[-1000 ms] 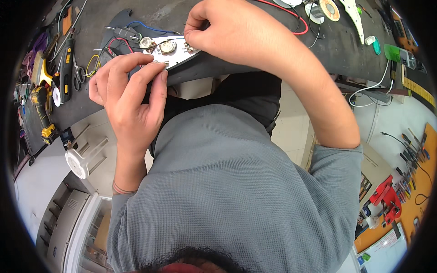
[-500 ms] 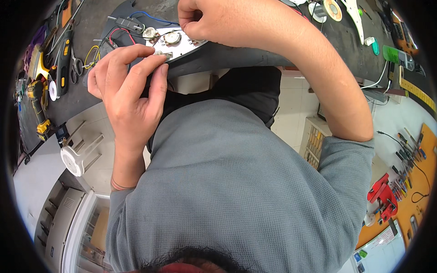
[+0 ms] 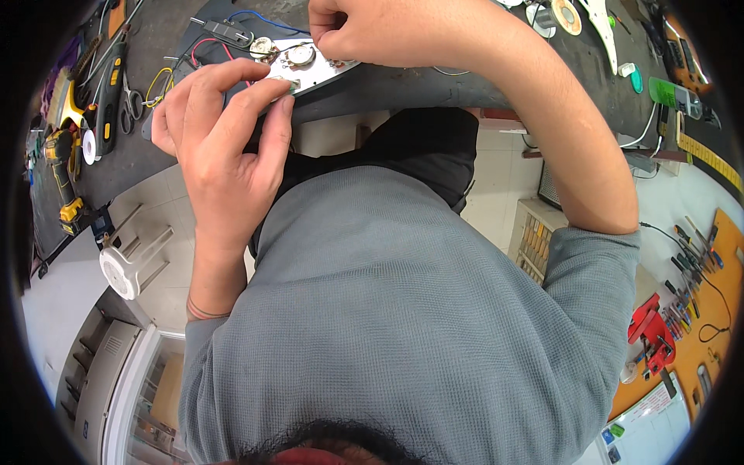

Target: The person works on a guitar pickguard assembly, manipulating potentiometers and wires by hand, using a soldering iron to apply solder to connections, and wiping the components with a cloth.

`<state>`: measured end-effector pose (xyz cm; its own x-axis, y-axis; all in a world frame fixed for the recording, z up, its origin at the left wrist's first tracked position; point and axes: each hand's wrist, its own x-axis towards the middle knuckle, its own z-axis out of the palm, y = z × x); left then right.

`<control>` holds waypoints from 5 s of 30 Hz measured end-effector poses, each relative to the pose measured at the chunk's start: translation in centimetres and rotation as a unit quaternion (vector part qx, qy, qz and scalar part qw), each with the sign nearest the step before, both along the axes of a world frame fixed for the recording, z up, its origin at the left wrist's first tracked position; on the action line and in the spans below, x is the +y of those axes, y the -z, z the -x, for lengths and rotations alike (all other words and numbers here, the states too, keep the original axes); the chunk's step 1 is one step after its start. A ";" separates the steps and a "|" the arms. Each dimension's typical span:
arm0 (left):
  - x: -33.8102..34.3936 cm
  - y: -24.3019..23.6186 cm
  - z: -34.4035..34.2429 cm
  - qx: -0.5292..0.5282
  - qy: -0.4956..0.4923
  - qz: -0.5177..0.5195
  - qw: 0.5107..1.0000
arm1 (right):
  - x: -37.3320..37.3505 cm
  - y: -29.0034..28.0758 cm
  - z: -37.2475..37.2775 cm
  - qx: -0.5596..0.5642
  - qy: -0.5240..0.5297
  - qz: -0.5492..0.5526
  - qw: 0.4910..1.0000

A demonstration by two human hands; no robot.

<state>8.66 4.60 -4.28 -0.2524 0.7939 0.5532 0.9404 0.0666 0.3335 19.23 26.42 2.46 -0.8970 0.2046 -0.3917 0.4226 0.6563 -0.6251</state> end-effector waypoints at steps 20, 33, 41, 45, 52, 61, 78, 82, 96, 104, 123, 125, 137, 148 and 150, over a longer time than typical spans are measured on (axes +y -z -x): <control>3.4 -1.3 0.1 0.033 -0.035 0.051 0.998 | -0.1 -2.4 0.4 0.042 -0.105 -0.044 0.993; 3.1 -1.1 -0.1 0.024 -0.028 0.051 0.998 | 2.5 2.2 -0.1 0.103 -0.165 0.021 0.981; 3.1 -1.1 -1.4 0.046 -0.039 0.069 0.996 | 0.8 1.4 -2.9 0.167 -0.123 -0.057 0.976; 3.3 -0.7 -1.6 0.052 -0.034 0.071 0.996 | 0.9 1.7 -2.9 0.170 -0.142 -0.089 0.971; 3.6 -0.6 -1.6 0.056 -0.048 0.074 0.995 | 1.1 1.0 -1.6 0.121 -0.157 -0.099 0.975; 3.9 -0.3 -1.5 0.057 -0.049 0.068 0.995 | 2.1 2.1 -1.8 0.126 -0.170 -0.056 0.976; 3.8 0.2 -1.2 0.042 -0.033 0.050 0.997 | 1.5 2.0 -2.4 0.198 -0.168 -0.077 0.963; 3.8 0.1 -1.3 0.047 -0.036 0.052 0.997 | 1.8 3.6 -2.8 0.216 -0.148 -0.071 0.963; 3.8 0.3 -1.5 0.055 -0.046 0.057 0.996 | 1.9 5.1 -3.2 0.261 -0.136 -0.058 0.954; 3.8 0.3 -1.4 0.052 -0.043 0.054 0.996 | 1.9 5.0 -3.2 0.243 -0.133 -0.042 0.960; 3.9 0.3 -1.2 0.044 -0.036 0.051 0.997 | 1.8 4.4 -3.1 0.287 -0.183 -0.173 0.924; 3.8 0.3 -1.1 0.045 -0.036 0.053 0.997 | 1.8 4.2 -3.1 0.291 -0.188 -0.165 0.923; 3.3 -0.8 -1.1 0.042 -0.040 0.061 0.996 | 1.9 4.1 -3.2 0.281 -0.191 -0.159 0.927; -0.6 -2.6 0.1 0.012 0.100 -0.052 0.994 | 2.0 4.1 -5.0 0.302 -0.078 -0.188 0.931; -3.0 -2.4 -1.0 -0.115 0.237 -0.038 0.964 | 1.8 4.1 -5.9 0.336 -0.019 -0.166 0.927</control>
<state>9.61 1.62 -1.91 0.0060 0.8091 0.5876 0.7601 -0.3855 0.5230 25.14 28.25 -1.63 -0.9250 0.1763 0.3367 -0.0165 0.8665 -0.4989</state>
